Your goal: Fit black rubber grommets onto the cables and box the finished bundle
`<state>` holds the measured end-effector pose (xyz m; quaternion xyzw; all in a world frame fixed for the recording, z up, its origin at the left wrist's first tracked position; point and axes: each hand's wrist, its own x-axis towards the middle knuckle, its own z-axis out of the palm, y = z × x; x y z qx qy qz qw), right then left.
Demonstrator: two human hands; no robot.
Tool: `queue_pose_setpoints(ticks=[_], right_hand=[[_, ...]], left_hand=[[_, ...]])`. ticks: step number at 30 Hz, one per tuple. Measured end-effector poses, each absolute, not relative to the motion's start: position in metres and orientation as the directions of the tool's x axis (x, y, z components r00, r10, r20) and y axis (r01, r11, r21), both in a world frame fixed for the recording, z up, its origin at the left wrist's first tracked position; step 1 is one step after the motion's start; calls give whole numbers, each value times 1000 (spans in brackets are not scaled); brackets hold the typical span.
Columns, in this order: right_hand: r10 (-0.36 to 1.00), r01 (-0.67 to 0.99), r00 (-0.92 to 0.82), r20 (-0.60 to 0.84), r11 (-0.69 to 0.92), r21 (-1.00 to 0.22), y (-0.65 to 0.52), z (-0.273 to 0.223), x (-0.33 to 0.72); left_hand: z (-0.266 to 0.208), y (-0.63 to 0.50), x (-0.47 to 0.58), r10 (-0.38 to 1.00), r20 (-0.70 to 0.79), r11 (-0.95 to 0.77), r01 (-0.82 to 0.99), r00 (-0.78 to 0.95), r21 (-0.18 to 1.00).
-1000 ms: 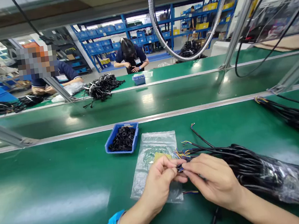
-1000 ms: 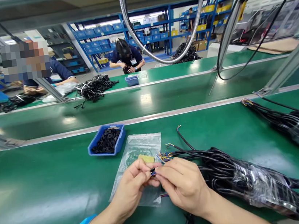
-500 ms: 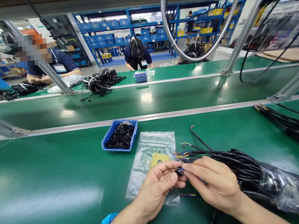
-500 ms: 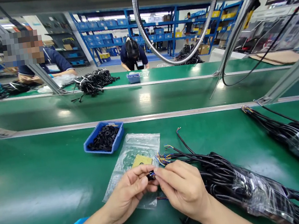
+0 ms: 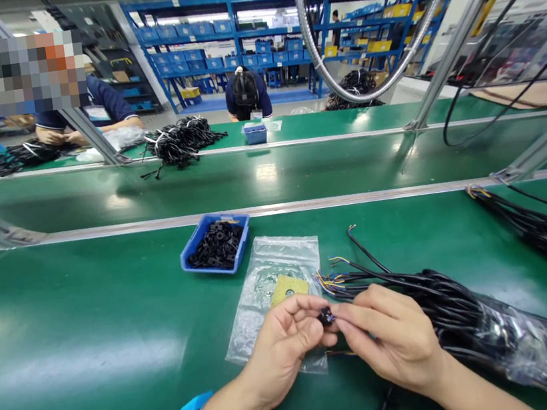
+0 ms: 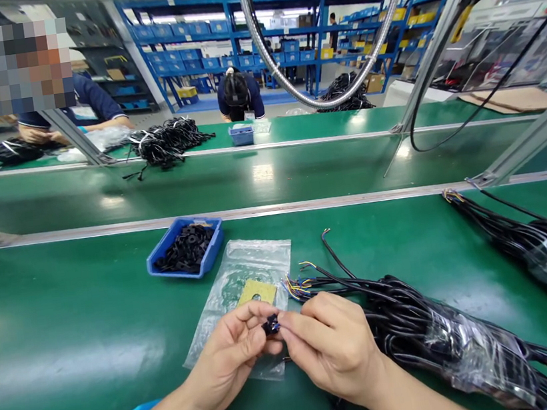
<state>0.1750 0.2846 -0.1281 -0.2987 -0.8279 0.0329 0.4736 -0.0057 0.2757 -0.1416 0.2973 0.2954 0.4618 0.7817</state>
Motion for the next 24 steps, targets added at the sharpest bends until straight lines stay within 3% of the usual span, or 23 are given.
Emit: queue_pose_setpoints(ticks=[6, 14, 20, 24], right_hand=[[544, 486, -376, 750, 805, -340, 282, -129, 175], [446, 568, -505, 739, 816, -104, 279, -132, 183], [445, 606, -567, 693, 795, -14, 280, -129, 185], [444, 598, -607, 660, 802, 10, 281, -129, 184]], left_hand=[[-144, 273, -6, 912, -118, 330, -532, 394, 780], [-149, 268, -2, 925, -162, 336, -541, 343, 771], [-144, 268, 2, 912, -267, 403, -551, 313, 731], [-145, 270, 3, 921, -271, 382, -520, 278, 764]])
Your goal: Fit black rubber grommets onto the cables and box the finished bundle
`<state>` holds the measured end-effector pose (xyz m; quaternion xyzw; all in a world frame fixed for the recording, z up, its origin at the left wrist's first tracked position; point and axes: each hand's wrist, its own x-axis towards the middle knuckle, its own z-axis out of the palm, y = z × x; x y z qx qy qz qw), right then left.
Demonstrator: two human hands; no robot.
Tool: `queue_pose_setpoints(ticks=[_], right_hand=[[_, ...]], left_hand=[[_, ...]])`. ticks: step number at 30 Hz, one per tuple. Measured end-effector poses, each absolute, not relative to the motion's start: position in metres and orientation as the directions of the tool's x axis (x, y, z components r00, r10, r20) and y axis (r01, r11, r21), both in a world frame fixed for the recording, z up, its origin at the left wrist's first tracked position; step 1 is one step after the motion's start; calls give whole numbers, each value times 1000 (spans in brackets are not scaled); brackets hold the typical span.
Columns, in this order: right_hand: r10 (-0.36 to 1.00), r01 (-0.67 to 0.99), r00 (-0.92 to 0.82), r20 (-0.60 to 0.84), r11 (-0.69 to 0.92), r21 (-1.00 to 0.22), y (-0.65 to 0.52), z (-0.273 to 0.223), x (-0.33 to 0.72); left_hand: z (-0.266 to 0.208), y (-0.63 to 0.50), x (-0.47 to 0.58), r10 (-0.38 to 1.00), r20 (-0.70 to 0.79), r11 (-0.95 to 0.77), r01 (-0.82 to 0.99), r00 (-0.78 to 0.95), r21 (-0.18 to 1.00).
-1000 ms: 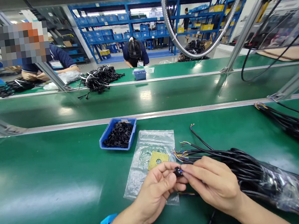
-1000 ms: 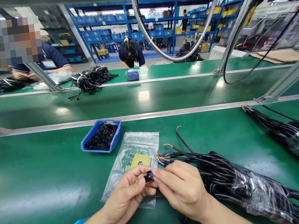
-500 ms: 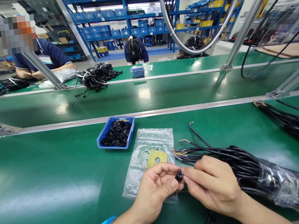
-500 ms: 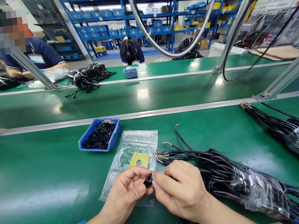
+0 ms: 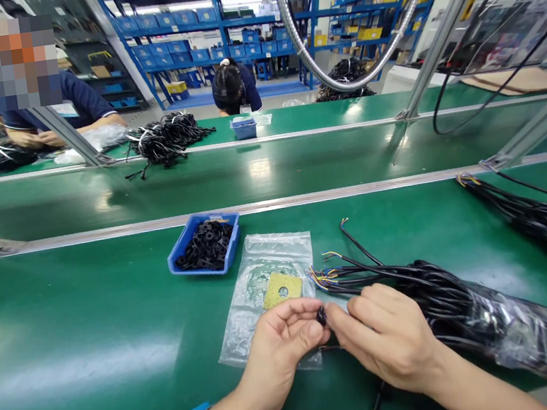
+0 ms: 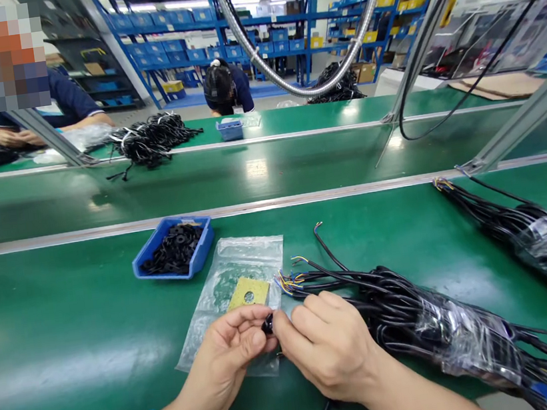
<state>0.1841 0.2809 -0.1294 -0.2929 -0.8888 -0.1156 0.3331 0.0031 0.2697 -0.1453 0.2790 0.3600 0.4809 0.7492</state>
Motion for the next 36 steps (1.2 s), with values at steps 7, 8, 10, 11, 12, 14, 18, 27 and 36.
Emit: queue_pose_setpoints(ticks=[7, 8, 10, 11, 12, 14, 18, 27, 36], right_hand=[[524, 577, -541, 658, 800, -163, 281, -137, 180], [539, 575, -538, 648, 797, -185, 281, -138, 180], [569, 582, -528, 631, 783, -220, 281, -137, 181], [584, 588, -521, 622, 774, -233, 281, -137, 181], [594, 595, -516, 617, 767, -240, 280, -136, 181], [593, 605, -515, 618, 763, -227, 280, -134, 182], [533, 604, -522, 666, 782, -152, 282, -132, 183], [525, 599, -515, 678, 786, -154, 282, -135, 182], [472, 566, -570, 672, 819, -95, 281, -137, 182]], left_hand=[[-147, 273, 2, 931, -240, 341, -426, 275, 838], [-148, 273, 2, 938, -233, 327, -428, 258, 842], [-149, 274, 2, 945, -224, 309, -429, 238, 849], [-149, 274, 2, 946, -219, 305, -429, 238, 851], [-149, 274, 1, 944, -218, 308, -425, 247, 851], [-149, 274, 0, 936, -224, 324, -414, 271, 851], [-146, 275, -4, 923, -255, 357, -394, 289, 847], [-146, 274, -5, 901, -258, 390, -387, 349, 835], [-148, 272, -2, 900, -249, 400, -451, 358, 798]])
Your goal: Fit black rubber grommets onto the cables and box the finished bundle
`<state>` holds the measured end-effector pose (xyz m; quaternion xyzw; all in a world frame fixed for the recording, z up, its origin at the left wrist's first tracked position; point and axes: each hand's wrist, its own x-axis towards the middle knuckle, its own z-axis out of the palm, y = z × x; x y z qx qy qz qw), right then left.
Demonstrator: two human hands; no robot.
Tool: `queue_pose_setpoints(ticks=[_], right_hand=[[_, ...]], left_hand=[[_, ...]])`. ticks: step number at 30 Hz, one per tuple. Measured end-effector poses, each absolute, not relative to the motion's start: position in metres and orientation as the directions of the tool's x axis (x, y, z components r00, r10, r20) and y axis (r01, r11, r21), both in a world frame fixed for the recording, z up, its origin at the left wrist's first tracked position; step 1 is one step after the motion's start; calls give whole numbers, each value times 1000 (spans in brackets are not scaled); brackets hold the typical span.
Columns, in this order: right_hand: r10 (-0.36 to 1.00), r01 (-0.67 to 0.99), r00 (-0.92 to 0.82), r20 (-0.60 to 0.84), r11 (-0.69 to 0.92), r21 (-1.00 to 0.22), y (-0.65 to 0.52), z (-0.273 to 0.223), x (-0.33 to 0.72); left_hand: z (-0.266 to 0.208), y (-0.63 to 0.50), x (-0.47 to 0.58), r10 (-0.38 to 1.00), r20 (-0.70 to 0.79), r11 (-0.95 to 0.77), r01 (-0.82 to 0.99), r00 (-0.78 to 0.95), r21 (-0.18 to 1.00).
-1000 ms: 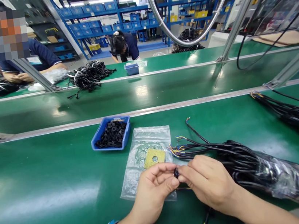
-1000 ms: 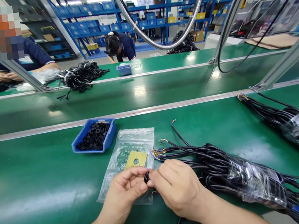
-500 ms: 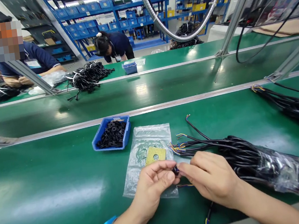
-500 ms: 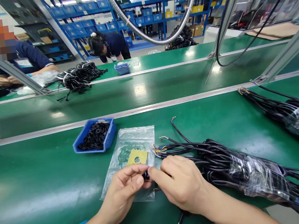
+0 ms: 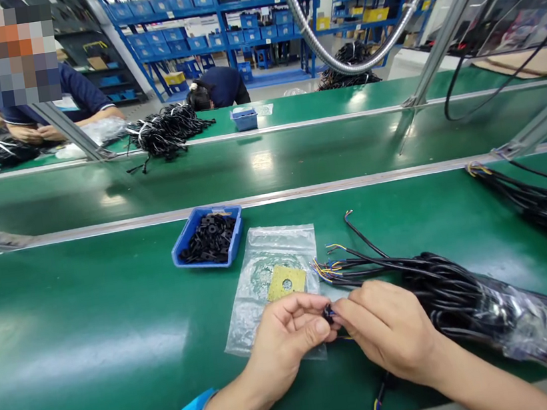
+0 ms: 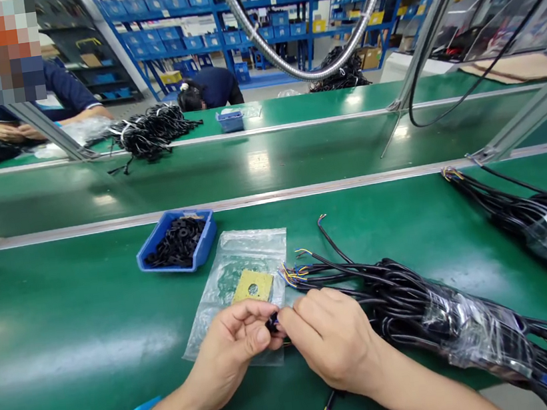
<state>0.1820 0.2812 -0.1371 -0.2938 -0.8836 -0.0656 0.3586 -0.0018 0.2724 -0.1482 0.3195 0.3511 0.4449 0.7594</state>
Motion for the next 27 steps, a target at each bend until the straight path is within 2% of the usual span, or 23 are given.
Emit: queue_pose_setpoints(ticks=[6, 11, 20, 27], right_hand=[[503, 536, -570, 650, 827, -171, 280, -133, 184], [585, 551, -447, 677, 776, -307, 279, -134, 183], [549, 509, -432, 716, 804, -309, 281, -139, 183], [705, 449, -408, 580, 708, -545, 278, -130, 186]], left_hand=[[-152, 270, -1, 938, -230, 328, -449, 258, 831], [-148, 270, 0, 958, -207, 277, -446, 199, 851], [-147, 274, 2, 956, -200, 270, -372, 215, 888], [-147, 271, 3, 975, -155, 200, -332, 156, 922]])
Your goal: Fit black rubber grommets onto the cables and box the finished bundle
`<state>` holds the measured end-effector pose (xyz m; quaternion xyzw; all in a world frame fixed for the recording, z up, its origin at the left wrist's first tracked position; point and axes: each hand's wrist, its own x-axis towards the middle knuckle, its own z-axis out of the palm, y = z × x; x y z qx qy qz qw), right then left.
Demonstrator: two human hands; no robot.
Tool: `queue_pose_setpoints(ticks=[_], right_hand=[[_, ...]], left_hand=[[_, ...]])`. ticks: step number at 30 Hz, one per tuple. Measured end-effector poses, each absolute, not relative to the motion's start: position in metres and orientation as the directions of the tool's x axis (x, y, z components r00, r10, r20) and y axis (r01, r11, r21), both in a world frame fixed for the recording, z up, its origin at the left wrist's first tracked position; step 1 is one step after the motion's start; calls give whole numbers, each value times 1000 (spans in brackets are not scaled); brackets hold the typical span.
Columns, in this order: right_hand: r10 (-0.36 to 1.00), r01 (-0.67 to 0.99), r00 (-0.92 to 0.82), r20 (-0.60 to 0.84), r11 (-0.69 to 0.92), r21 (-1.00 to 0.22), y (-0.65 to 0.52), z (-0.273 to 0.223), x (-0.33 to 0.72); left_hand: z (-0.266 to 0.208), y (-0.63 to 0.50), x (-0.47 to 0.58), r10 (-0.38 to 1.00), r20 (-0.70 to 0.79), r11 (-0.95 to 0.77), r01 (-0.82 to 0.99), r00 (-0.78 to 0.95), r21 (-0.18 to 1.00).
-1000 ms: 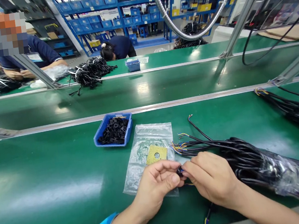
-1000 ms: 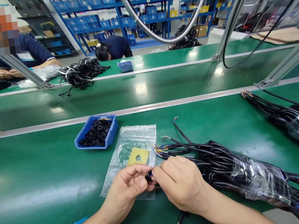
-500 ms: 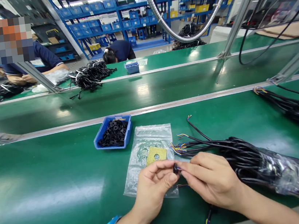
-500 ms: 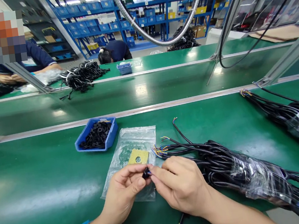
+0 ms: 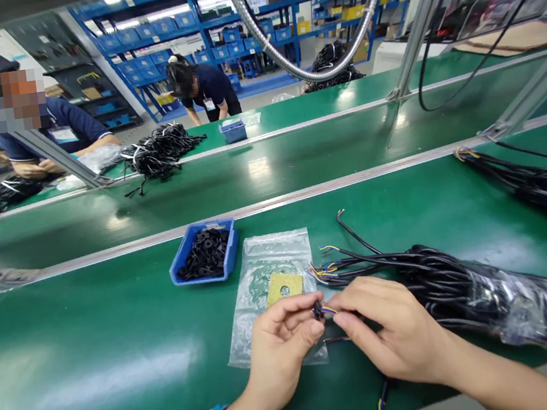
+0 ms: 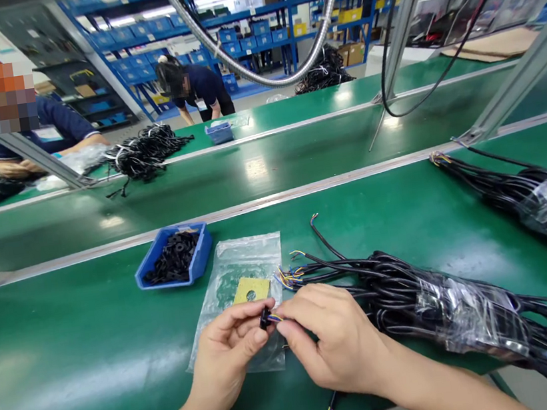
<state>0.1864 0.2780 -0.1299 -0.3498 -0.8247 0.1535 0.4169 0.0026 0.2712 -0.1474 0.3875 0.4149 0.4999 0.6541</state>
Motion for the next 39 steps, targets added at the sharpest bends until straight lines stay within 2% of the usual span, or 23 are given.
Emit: queue_pose_setpoints(ticks=[7, 9, 14, 21, 28, 31, 39], right_hand=[[707, 439, -424, 565, 707, -555, 279, -130, 186], [715, 510, -437, 545, 697, -504, 277, -130, 192], [745, 722, -448, 495, 628, -291, 273, -133, 216], [599, 649, -429, 676, 725, -231, 274, -151, 224], [556, 644, -453, 696, 744, -175, 274, -157, 224], [533, 621, -470, 703, 766, -165, 271, -159, 226], [495, 567, -492, 716, 807, -168, 270, -157, 225]], left_hand=[[-149, 268, 6, 977, -123, 173, -304, 175, 937], [-150, 269, 7, 975, -138, 190, -330, 176, 925], [-152, 275, 14, 956, -239, 288, -407, 168, 867], [-149, 282, 41, 914, -323, 405, -489, 246, 773], [-147, 281, 41, 891, -335, 452, -535, 307, 714], [-157, 279, 41, 894, -298, 440, -524, 334, 729], [-167, 270, 44, 945, -186, 302, -503, 268, 810]])
